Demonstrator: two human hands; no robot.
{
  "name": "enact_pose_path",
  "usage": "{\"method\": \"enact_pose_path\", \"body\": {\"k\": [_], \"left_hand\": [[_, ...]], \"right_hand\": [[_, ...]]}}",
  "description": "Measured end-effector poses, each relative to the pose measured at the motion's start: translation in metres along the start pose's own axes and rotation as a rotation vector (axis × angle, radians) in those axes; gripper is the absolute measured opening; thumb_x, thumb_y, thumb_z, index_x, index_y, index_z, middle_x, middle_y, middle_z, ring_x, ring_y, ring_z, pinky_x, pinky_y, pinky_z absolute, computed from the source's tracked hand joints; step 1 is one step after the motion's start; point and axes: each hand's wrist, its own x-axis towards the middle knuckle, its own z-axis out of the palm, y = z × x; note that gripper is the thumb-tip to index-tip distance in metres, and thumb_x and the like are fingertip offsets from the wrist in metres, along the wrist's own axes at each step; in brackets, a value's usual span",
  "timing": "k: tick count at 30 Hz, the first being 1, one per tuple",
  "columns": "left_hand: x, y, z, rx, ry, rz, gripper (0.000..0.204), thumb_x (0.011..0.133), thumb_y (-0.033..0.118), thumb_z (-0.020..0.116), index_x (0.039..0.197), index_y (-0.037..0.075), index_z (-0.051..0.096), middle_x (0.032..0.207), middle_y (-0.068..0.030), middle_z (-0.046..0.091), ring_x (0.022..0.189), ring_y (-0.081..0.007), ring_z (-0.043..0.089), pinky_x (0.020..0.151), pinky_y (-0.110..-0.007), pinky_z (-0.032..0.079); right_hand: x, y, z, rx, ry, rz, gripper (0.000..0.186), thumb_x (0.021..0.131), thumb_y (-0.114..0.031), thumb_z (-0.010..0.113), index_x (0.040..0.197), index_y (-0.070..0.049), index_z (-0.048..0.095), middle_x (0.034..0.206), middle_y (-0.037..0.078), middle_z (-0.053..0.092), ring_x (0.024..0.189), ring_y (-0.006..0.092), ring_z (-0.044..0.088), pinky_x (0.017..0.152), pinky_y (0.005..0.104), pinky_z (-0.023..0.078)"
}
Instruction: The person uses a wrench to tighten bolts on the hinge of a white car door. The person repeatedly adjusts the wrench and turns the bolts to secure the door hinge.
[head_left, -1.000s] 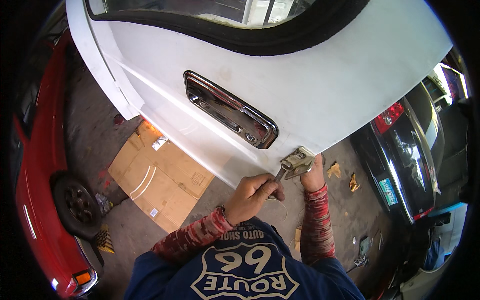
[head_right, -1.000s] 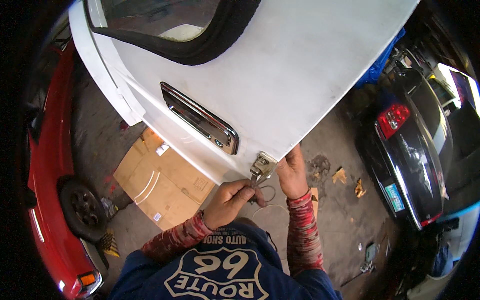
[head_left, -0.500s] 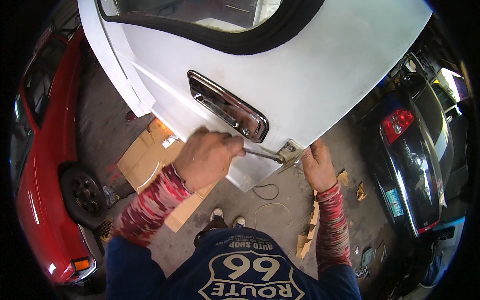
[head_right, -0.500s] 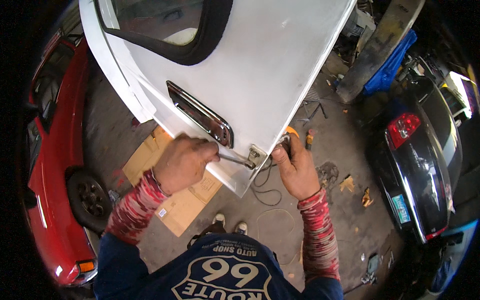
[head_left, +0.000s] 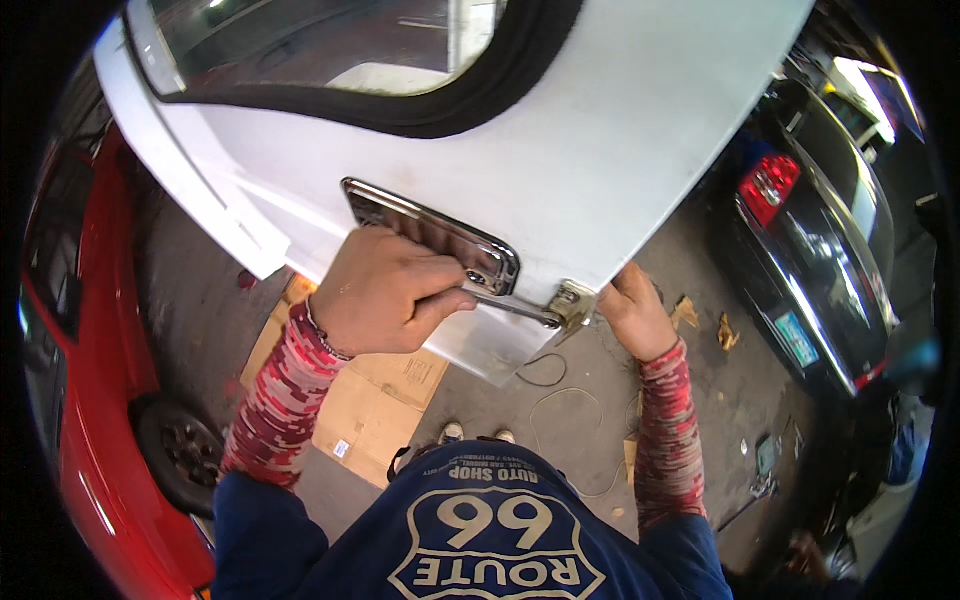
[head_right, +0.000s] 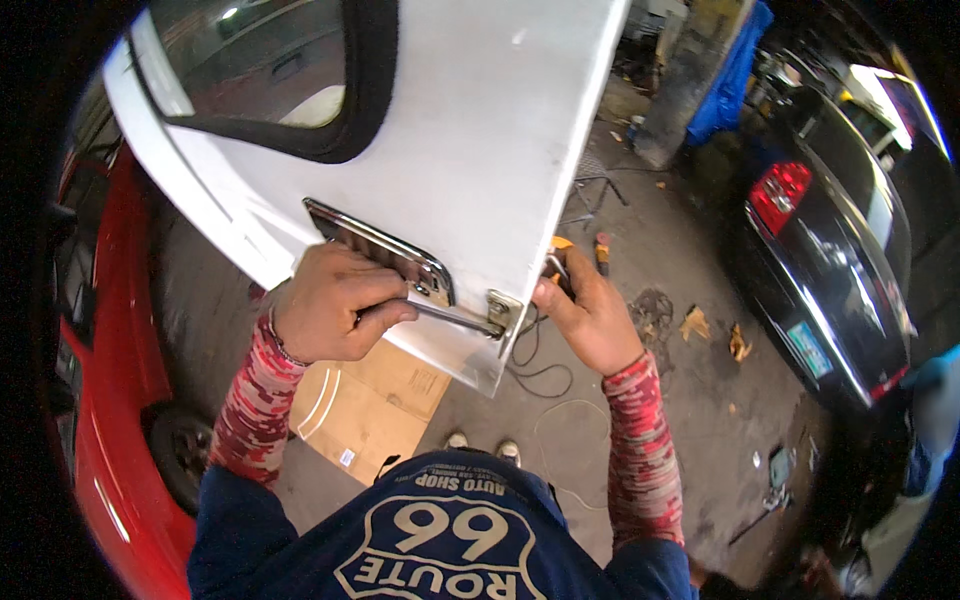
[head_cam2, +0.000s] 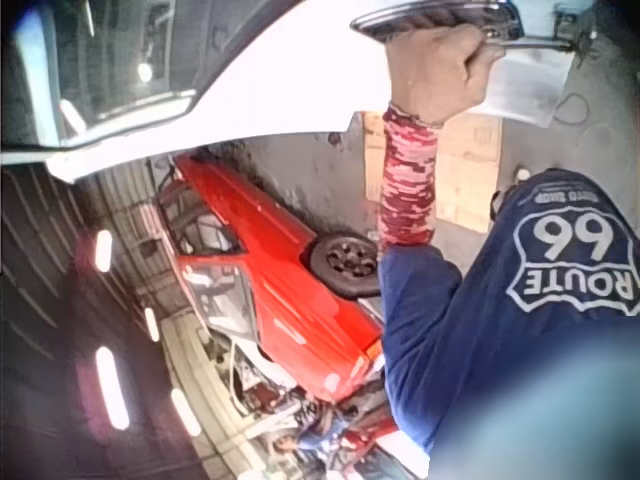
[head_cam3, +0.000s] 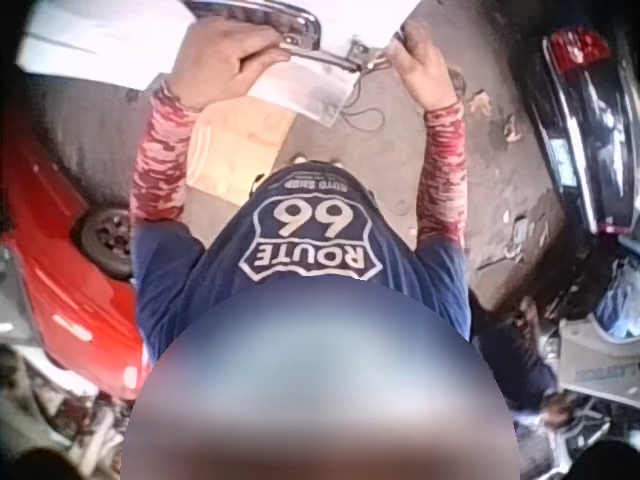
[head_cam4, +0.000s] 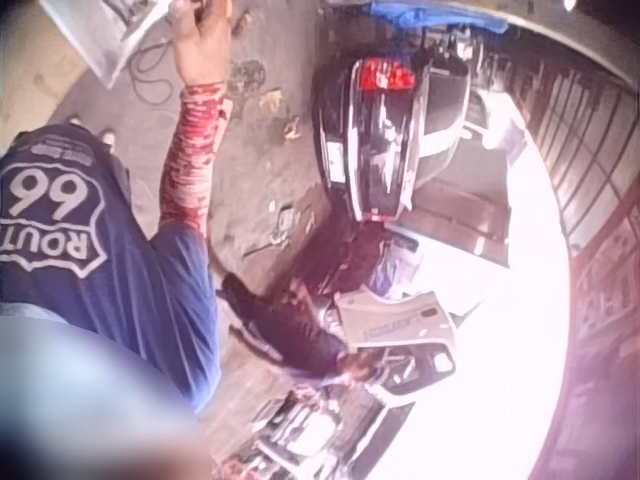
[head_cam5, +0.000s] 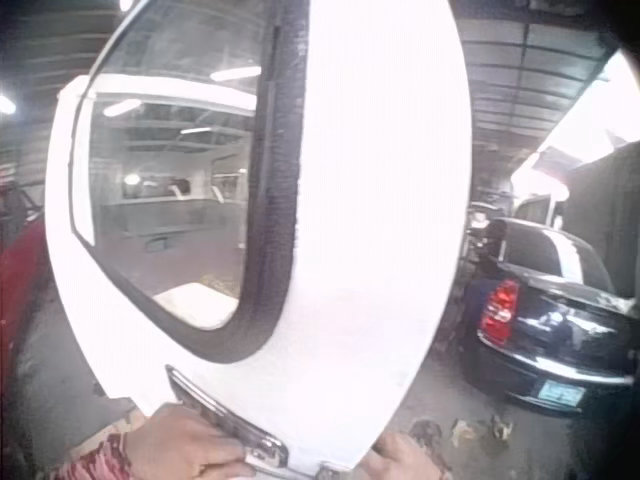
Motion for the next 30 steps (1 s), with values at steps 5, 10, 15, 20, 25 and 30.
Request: {"method": "enact_pose_path", "body": {"k": [5,10,15,20,25,30], "left_hand": [[-0.024,0.001,0.032,-0.389,0.176,-0.123,0.015,0.087,0.017,0.068,0.081,0.003,0.067,0.065,-0.0075,0.061,0.057,-0.0193,0.057,0.055,-0.033,0.044],[-0.057,0.039,0.094,-1.094,0.053,-0.527,0.026,0.101,0.022,0.055,0.090,0.000,0.064,0.065,-0.0017,0.058,0.060,-0.0072,0.055,0.054,-0.025,0.045],[-0.062,0.072,0.148,-1.502,0.179,-0.582,0.027,0.105,0.021,0.047,0.095,-0.001,0.058,0.073,-0.0025,0.058,0.064,-0.0094,0.057,0.060,-0.025,0.049],[-0.052,0.079,0.162,-1.546,0.241,-0.517,0.029,0.105,0.028,0.046,0.098,0.001,0.055,0.080,-0.0057,0.060,0.073,-0.0145,0.060,0.069,-0.029,0.051],[-0.032,0.093,0.177,-1.755,0.224,-0.554,0.032,0.106,0.030,0.044,0.098,0.001,0.055,0.083,-0.0069,0.061,0.080,-0.0193,0.064,0.078,-0.034,0.053],[-0.024,0.092,0.190,-1.677,0.297,-0.521,0.033,0.106,0.026,0.043,0.093,0.000,0.058,0.082,-0.0048,0.062,0.076,-0.0136,0.062,0.069,-0.028,0.049]], "right_hand": [[-0.005,0.009,0.001,-0.056,0.125,0.000,0.056,0.090,-0.049,0.067,0.105,0.004,0.057,0.077,0.009,0.060,0.069,0.0153,0.055,0.064,0.0320,0.045],[-0.009,0.011,0.008,-0.011,0.157,0.054,0.056,0.090,-0.050,0.067,0.098,0.005,0.058,0.074,0.009,0.058,0.069,0.0141,0.051,0.063,0.0317,0.044],[-0.010,0.010,0.011,0.008,0.121,0.014,0.054,0.093,-0.047,0.064,0.100,0.006,0.058,0.075,0.009,0.058,0.070,0.0126,0.050,0.064,0.0303,0.044],[-0.012,-0.009,0.002,-0.023,0.018,0.065,0.050,0.096,-0.043,0.061,0.103,0.006,0.058,0.084,0.010,0.062,0.079,0.0144,0.053,0.073,0.0324,0.046],[-0.003,-0.022,-0.013,-0.039,-0.182,0.289,0.050,0.097,-0.040,0.061,0.115,0.007,0.057,0.098,0.012,0.066,0.089,0.0172,0.057,0.082,0.0348,0.047],[0.001,-0.009,0.003,0.143,-0.106,0.005,0.054,0.097,-0.037,0.062,0.126,0.008,0.053,0.103,0.010,0.067,0.092,0.0161,0.059,0.082,0.0321,0.048]]}}
